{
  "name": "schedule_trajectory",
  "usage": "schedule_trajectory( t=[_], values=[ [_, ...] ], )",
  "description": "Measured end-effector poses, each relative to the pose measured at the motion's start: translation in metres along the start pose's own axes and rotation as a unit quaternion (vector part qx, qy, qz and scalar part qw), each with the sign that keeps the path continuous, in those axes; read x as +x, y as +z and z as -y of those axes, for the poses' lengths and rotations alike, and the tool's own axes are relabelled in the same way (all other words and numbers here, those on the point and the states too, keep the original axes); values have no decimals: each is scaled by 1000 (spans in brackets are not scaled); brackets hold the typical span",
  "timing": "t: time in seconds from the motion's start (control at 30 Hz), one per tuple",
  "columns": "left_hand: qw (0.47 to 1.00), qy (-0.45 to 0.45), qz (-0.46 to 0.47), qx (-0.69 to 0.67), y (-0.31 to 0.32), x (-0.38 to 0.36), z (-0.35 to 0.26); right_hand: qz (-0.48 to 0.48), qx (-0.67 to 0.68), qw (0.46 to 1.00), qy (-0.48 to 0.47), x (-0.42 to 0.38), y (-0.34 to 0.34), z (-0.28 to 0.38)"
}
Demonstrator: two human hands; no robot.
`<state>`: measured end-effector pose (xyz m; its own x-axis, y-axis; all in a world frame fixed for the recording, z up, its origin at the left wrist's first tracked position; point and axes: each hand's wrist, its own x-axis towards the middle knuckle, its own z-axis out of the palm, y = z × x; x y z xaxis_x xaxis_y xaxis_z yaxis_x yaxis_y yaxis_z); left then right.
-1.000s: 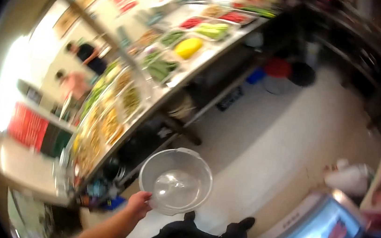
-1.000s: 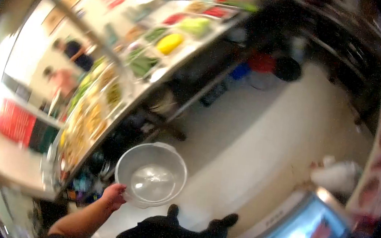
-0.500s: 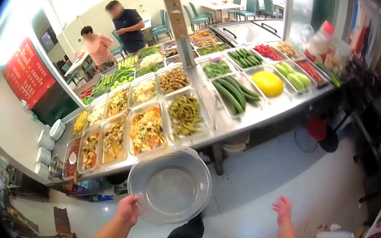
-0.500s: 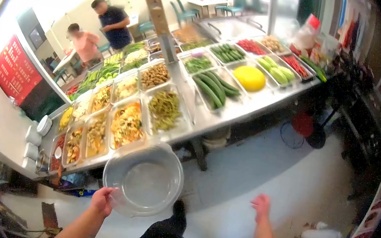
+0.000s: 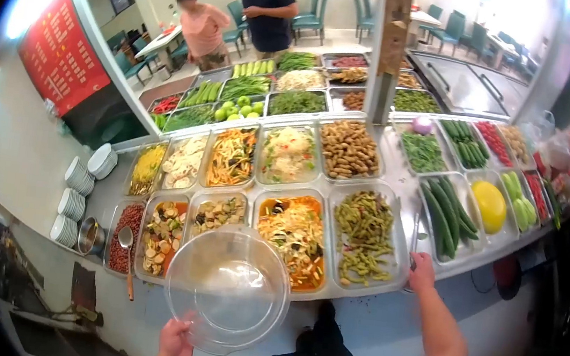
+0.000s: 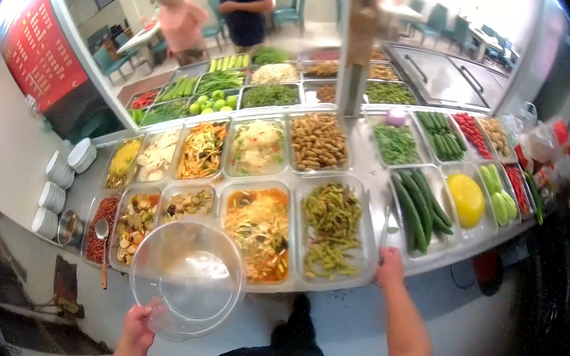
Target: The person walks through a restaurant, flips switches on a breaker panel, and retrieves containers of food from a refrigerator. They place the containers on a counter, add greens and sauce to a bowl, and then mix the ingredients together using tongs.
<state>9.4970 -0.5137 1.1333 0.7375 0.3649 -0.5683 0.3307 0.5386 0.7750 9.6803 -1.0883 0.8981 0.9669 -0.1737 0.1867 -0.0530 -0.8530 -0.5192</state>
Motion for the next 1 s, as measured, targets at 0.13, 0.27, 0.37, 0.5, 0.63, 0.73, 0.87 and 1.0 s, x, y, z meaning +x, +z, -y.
schedule_trajectory(
  t=[0.13,0.27,0.37,0.5,0.63,0.73,0.87,1.0],
  values=[
    [995,47,-61,-56,-9,25,-15,131,-90,972,171,12,8,-14],
    [981,83,-159,-70,1,47,-29,127,-104,947,275,5,-29,35],
    [971,104,-204,-65,7,69,-47,217,-181,913,293,8,-26,28],
    [977,102,-181,-39,-7,123,-66,210,-168,928,259,-21,-22,1],
    [988,80,-126,-45,-9,161,-99,72,-124,948,285,-123,-31,1],
    [991,77,-109,-33,-5,180,-127,-43,2,918,395,-187,-50,48],
    [997,47,-62,-27,-39,211,-156,-80,-33,923,375,-185,-47,150],
    [995,87,-44,-8,-75,230,-174,-41,167,950,262,-132,-9,213]
  ],
)
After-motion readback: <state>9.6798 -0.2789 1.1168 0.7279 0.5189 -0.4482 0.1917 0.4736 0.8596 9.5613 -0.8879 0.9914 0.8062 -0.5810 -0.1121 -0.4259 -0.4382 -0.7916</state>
